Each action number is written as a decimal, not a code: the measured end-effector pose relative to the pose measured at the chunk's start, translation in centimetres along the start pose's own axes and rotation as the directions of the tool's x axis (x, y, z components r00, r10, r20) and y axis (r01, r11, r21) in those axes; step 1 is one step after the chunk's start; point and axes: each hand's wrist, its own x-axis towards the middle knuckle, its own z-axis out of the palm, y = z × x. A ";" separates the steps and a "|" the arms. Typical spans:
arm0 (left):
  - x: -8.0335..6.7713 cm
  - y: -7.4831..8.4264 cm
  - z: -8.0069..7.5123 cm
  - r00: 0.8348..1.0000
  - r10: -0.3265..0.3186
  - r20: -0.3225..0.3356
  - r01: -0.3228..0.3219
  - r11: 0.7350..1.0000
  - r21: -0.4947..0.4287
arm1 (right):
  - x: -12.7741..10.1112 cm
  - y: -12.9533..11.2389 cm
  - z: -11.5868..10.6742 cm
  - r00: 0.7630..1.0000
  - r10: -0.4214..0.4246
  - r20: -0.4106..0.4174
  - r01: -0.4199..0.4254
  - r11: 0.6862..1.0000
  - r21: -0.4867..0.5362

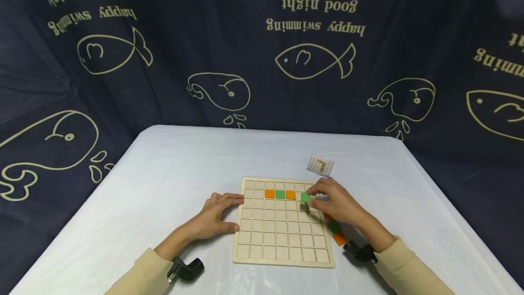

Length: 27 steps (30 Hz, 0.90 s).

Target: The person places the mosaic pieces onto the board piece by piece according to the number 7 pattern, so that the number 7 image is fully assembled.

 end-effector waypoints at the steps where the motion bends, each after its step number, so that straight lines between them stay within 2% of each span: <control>1: 0.0 0.0 0.0 1.000 -0.001 0.001 0.001 1.000 0.001 | 0.1 -0.1 0.1 1.000 -0.003 0.002 0.003 1.000 0.003; 7: 0.0 0.0 0.0 1.000 -0.007 0.004 0.007 1.000 0.002 | 0.5 -0.6 0.4 1.000 -0.029 0.003 0.029 0.999 0.017; 27: 0.0 -0.1 0.1 1.000 -0.006 0.011 0.006 1.000 0.000 | 1.7 -1.2 1.4 0.999 -0.023 0.027 0.024 0.999 -0.031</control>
